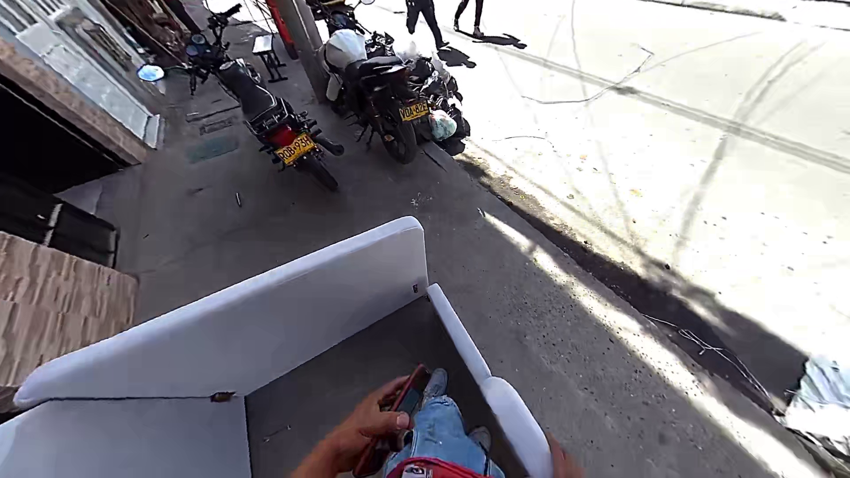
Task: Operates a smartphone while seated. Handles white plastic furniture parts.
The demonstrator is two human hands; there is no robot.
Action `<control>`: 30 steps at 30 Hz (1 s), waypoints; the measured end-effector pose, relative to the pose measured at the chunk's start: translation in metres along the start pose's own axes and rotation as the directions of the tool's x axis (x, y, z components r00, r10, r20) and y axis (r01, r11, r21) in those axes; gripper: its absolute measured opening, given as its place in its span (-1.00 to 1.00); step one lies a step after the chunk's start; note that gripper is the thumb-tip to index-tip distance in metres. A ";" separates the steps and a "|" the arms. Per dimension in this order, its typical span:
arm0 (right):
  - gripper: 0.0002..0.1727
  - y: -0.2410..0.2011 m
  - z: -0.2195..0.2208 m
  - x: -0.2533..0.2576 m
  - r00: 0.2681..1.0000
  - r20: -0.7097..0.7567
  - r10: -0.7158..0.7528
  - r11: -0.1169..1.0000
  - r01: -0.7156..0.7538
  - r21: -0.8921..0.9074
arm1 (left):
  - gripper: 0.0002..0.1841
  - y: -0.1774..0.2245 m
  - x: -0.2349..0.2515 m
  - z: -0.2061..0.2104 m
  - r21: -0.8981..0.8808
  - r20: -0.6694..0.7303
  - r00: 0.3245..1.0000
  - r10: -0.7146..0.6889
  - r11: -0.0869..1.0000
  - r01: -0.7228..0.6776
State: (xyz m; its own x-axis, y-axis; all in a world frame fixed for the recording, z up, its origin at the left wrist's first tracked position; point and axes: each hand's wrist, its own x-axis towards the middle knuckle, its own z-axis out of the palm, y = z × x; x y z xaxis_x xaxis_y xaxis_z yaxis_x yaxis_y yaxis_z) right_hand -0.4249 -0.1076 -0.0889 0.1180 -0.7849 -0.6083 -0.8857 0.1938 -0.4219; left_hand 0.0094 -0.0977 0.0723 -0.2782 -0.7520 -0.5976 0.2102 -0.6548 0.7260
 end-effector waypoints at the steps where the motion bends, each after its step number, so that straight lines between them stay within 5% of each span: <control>1: 0.25 0.005 0.006 0.001 1.000 -0.001 -0.012 1.000 0.012 0.017 | 0.07 0.008 0.014 0.012 -0.074 0.092 0.995 0.048 0.996 -0.041; 9: -0.16 0.007 0.011 -0.025 0.993 0.056 0.107 0.904 -0.121 0.410 | -0.24 0.031 0.094 0.117 -0.403 0.559 0.806 0.193 0.913 0.061; 14: -0.28 -0.007 -0.009 -0.060 0.986 -0.057 0.154 0.722 -0.073 0.688 | -0.18 0.036 0.125 0.168 -0.389 0.730 0.681 0.061 0.856 0.341; 17: -0.47 -0.031 -0.042 -0.083 0.981 -0.132 0.144 0.447 0.054 0.893 | -0.17 0.045 0.130 0.188 -0.292 0.710 0.701 -0.070 0.876 0.384; 19: -0.43 -0.053 -0.071 -0.104 0.979 -0.191 0.077 0.174 0.176 0.969 | -0.15 0.047 0.129 0.195 -0.205 0.624 0.773 -0.111 0.932 0.299; 21: -0.32 -0.070 -0.094 -0.121 0.961 -0.274 -0.037 0.017 0.274 0.961 | -0.17 0.047 0.128 0.203 -0.076 0.500 0.861 -0.092 0.986 0.150; 24: -0.31 -0.092 -0.113 -0.134 0.923 -0.357 -0.143 -0.005 0.360 0.933 | -0.28 0.051 0.125 0.221 0.011 0.455 0.888 -0.062 0.998 0.065; 30: -0.23 -0.108 -0.119 -0.139 0.926 -0.376 -0.017 -0.004 0.376 0.927 | -0.28 0.052 0.125 0.248 0.019 0.514 0.856 -0.057 0.998 0.055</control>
State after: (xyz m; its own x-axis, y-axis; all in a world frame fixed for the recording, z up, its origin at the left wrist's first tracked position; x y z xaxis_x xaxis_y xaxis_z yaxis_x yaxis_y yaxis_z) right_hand -0.3994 -0.0897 0.1212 -0.0445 -0.9517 -0.3037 0.4638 0.2495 -0.8500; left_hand -0.2466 -0.2065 0.1198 -0.7315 -0.5674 -0.3782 0.1769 -0.6935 0.6984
